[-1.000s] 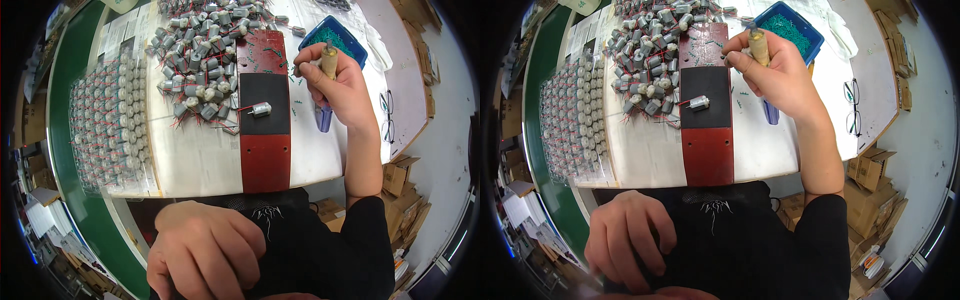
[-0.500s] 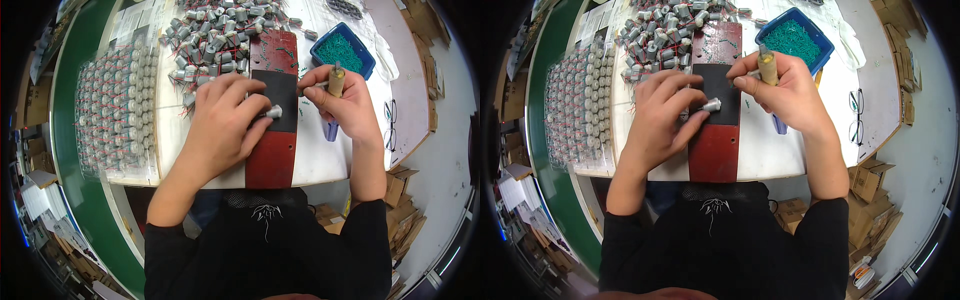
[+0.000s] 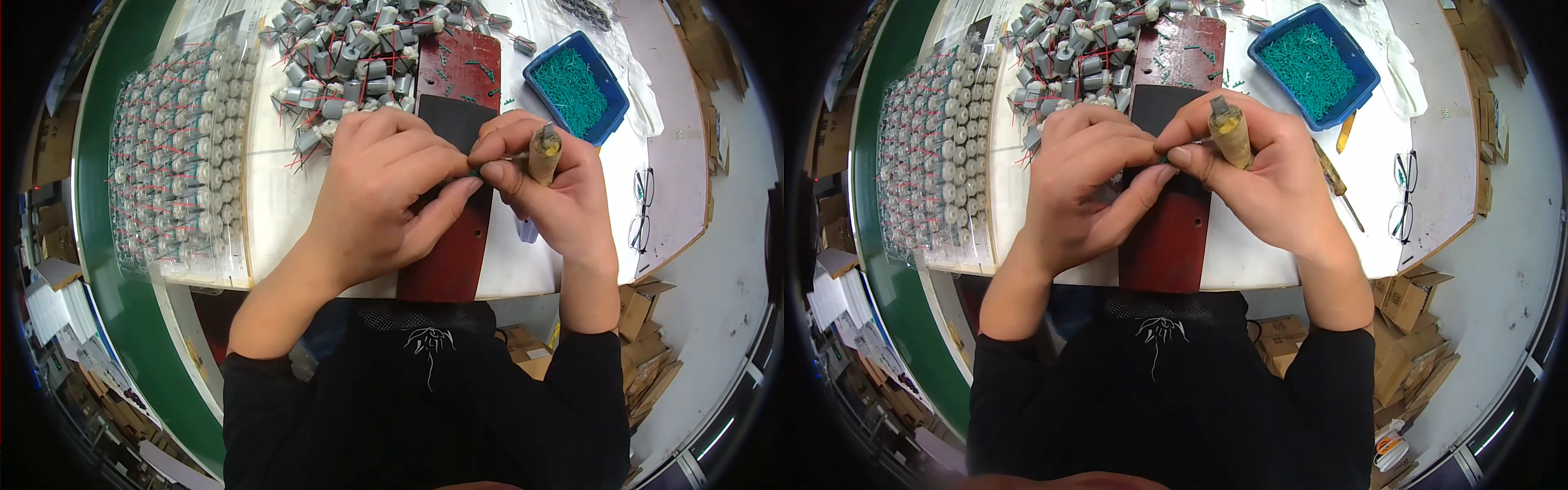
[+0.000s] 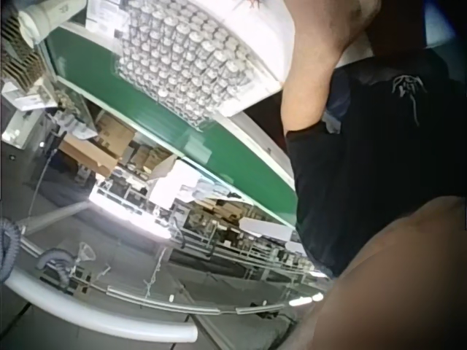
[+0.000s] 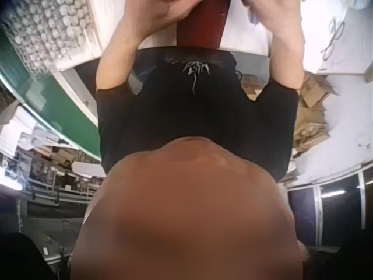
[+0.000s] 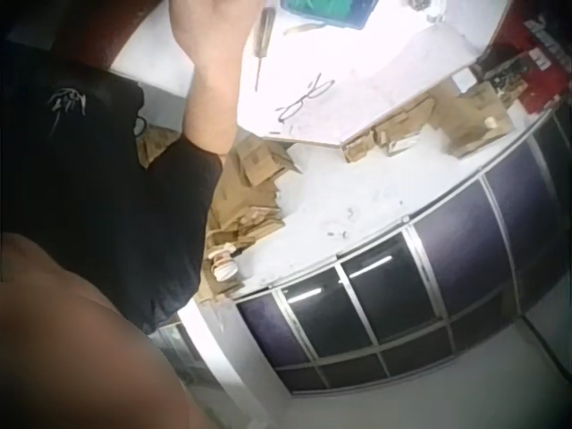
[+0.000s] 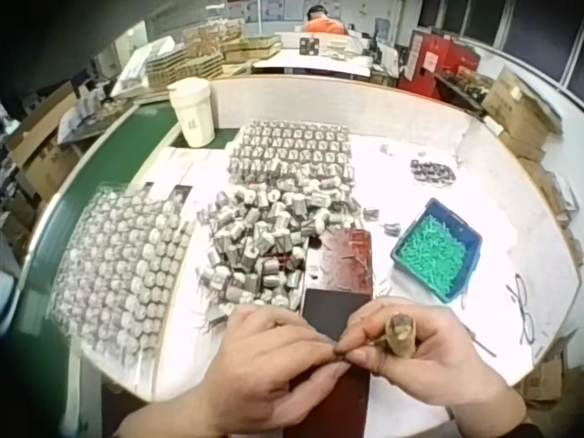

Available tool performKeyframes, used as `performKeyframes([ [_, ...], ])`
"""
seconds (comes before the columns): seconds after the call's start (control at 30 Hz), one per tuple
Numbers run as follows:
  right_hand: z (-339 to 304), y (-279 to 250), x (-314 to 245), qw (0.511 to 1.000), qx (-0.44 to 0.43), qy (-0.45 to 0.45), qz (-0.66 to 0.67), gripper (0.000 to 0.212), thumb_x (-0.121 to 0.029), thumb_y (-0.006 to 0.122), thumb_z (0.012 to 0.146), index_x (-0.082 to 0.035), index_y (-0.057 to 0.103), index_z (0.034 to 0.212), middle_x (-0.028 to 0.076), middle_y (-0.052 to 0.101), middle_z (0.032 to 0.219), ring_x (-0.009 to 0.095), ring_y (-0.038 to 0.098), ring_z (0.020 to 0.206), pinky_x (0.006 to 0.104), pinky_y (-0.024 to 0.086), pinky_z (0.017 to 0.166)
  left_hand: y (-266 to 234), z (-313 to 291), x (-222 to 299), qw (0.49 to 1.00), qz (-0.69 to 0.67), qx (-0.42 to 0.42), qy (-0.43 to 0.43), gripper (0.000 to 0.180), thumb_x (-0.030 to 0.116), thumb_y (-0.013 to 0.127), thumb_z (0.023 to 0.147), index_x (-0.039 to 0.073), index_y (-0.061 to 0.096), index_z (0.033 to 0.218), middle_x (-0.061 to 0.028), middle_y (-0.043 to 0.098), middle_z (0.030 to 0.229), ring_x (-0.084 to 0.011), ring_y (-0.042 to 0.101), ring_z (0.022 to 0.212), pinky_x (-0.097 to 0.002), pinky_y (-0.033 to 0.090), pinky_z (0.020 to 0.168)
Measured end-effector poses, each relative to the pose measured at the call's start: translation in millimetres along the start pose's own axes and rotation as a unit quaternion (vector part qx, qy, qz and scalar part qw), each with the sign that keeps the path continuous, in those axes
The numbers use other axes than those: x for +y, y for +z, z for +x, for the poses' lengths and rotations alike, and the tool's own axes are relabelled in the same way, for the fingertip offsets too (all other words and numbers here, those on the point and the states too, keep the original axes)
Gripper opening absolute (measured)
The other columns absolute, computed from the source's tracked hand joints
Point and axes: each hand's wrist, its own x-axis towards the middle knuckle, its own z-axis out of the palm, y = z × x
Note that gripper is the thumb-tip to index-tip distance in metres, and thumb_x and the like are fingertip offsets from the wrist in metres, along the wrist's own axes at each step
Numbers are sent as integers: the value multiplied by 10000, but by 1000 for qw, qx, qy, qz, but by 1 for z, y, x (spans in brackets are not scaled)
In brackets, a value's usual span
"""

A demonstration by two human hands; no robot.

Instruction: Manually connecting wires and assembling small DC motors at a factory workstation.

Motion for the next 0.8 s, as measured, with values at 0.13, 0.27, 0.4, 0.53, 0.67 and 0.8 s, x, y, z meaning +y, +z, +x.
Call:
performKeyframes([
  [0.13, 0, 5, -10, 996, 32, 63, 53, 107, -29, 751, 919, -14, 720, 1020, -23, 659, 843, 46, 588, 725, 199, 459, 624, 0, 0, 0, 999, -21, 34, 1, 144, 68, 826, 767, 59, 735, 877, -52, 728, 880, -244, 662, 888, -367, 481, 812],
  [0.27, 0, 1, -10, 993, 18, 94, 64, 109, -27, 754, 912, -4, 703, 1005, 8, 659, 908, 56, 583, 718, 208, 452, 609, 0, -3, -4, 999, -46, 20, 6, 198, 63, 823, 786, 52, 727, 958, -74, 728, 930, -249, 660, 892, -372, 509, 786],
  [0.4, 3, -11, -5, 997, 0, 70, 28, 104, 5, 741, 903, 7, 677, 985, 55, 657, 1014, 66, 565, 661, 204, 419, 535, 0, -8, -3, 996, 0, -75, -49, 280, 45, 803, 818, 39, 695, 1076, -94, 720, 988, -263, 667, 914, -378, 536, 800],
  [0.53, 10, -17, 1, 992, -57, 90, -75, 91, 30, 730, 899, 4, 665, 957, 35, 647, 977, 72, 569, 703, 214, 440, 581, 1, -14, -9, 992, -48, -84, -76, 384, 25, 781, 839, 27, 634, 1194, -106, 708, 1037, -269, 679, 967, -373, 548, 851],
  [0.67, 15, -13, 0, 980, -91, 121, -128, 101, 43, 737, 886, 7, 659, 939, 12, 636, 935, 70, 558, 743, 222, 450, 630, 6, -17, -9, 992, -83, -48, -82, 418, 6, 769, 840, 14, 601, 1223, -117, 699, 1046, -275, 686, 1014, -369, 550, 890],
  [0.8, 19, -9, -3, 973, -97, 147, -148, 117, 56, 745, 871, 11, 657, 933, -5, 630, 898, 63, 543, 758, 223, 448, 651, 8, -19, -9, 991, -85, -41, -90, 439, 11, 767, 843, 15, 581, 1240, -122, 690, 1072, -273, 689, 1026, -364, 547, 907],
])
